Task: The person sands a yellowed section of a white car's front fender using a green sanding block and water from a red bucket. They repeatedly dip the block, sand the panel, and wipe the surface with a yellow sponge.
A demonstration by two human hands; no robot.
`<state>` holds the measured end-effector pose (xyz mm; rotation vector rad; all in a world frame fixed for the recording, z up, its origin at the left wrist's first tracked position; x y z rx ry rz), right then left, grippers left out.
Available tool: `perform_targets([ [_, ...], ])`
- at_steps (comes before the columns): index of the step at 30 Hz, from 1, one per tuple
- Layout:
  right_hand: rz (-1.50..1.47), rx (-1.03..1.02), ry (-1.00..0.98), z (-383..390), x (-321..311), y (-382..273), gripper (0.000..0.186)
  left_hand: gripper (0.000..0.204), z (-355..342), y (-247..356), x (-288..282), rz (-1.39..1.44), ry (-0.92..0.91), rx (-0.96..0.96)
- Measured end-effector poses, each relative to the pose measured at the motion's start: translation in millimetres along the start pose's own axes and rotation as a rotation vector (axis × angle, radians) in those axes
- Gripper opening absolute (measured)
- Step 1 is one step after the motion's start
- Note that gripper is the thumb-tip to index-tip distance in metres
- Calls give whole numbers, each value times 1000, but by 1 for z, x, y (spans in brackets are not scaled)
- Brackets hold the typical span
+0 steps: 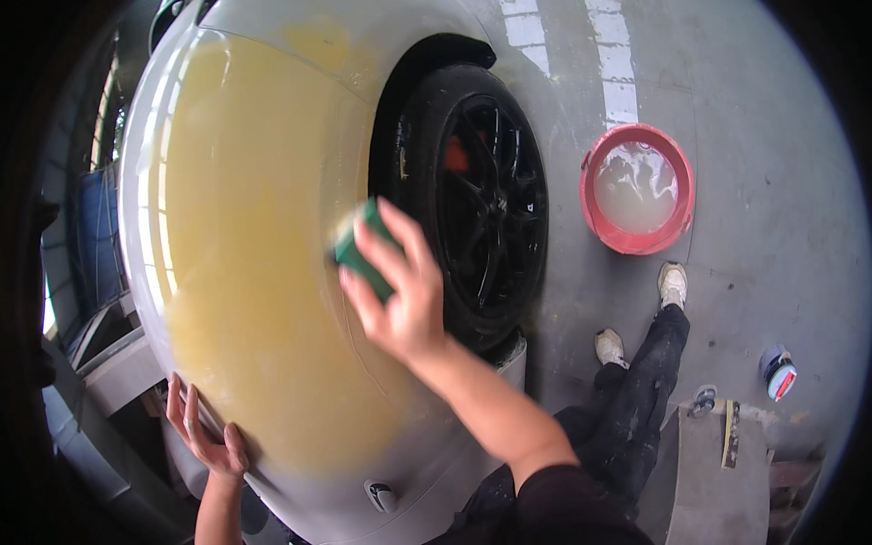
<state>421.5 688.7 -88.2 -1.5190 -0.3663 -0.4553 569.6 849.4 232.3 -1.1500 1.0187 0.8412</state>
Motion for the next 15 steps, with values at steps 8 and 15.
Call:
perform_targets([
  [8,-36,126,36,-10,0,1,52,72,2,-1,0,15,-18,-5],
  [15,58,151,128,-75,5,43,45,74,3,-1,-1,-11,-9,3],
])
Point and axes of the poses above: each hand's wrist, its own z-axis away from the middle knuckle, its own x-axis out of the palm, y = z × x, the point moved 2 cm from there along -z, towards the middle knuckle, and after that the axes turned 11 degrees about x, right-handed, at the moved point
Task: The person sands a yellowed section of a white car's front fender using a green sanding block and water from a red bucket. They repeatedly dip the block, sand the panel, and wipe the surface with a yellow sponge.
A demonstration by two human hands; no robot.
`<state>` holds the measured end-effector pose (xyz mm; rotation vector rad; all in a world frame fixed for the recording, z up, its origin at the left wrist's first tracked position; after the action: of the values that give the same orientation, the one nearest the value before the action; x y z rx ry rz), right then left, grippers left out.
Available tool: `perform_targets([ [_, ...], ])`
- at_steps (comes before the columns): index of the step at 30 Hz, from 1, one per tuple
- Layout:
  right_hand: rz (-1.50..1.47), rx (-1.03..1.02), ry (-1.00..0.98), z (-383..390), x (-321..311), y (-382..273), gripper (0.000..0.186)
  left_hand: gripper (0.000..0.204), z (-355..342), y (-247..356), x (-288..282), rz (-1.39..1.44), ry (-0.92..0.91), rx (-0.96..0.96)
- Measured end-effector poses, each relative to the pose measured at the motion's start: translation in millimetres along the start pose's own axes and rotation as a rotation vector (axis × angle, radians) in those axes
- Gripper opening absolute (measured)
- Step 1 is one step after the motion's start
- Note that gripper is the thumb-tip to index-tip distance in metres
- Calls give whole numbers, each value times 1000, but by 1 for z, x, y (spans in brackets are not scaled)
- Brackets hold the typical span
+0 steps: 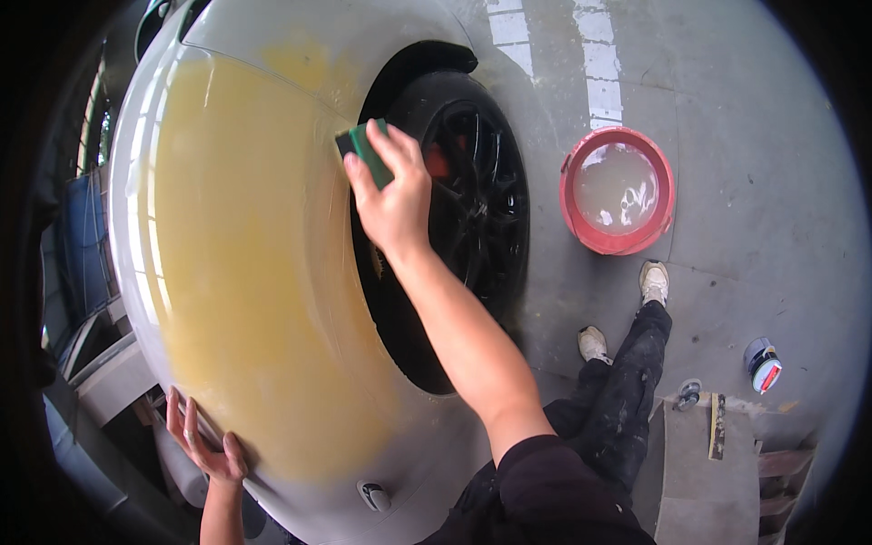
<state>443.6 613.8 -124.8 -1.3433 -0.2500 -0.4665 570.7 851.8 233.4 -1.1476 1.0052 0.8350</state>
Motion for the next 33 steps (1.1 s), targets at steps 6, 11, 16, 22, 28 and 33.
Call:
perform_targets([
  [6,37,-96,-69,46,-8,-49,46,71,-1,1,-1,33,24,-2],
  [11,129,-43,22,-27,16,-45,42,73,0,2,-1,20,1,-8],
  [16,95,-158,-70,38,6,-55,46,71,-2,3,-1,45,-1,17],
  [22,105,-45,2,-20,25,-50,42,71,-2,4,1,60,14,7],
  [28,195,-40,-3,-33,31,-69,42,66,-3,4,3,89,51,-4],
  [33,174,35,-19,10,25,-68,43,68,-2,5,4,96,24,-16],
])
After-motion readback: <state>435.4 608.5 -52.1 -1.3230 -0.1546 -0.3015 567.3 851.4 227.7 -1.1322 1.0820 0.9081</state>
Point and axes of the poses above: each hand's wrist, its own z-axis away from the middle knuckle, its own x-axis out of the palm, y = z × x, the point moved 2 cm from there along -z, towards the middle knuckle, and after that the axes turned 11 degrees about x, right-handed, at the moved point
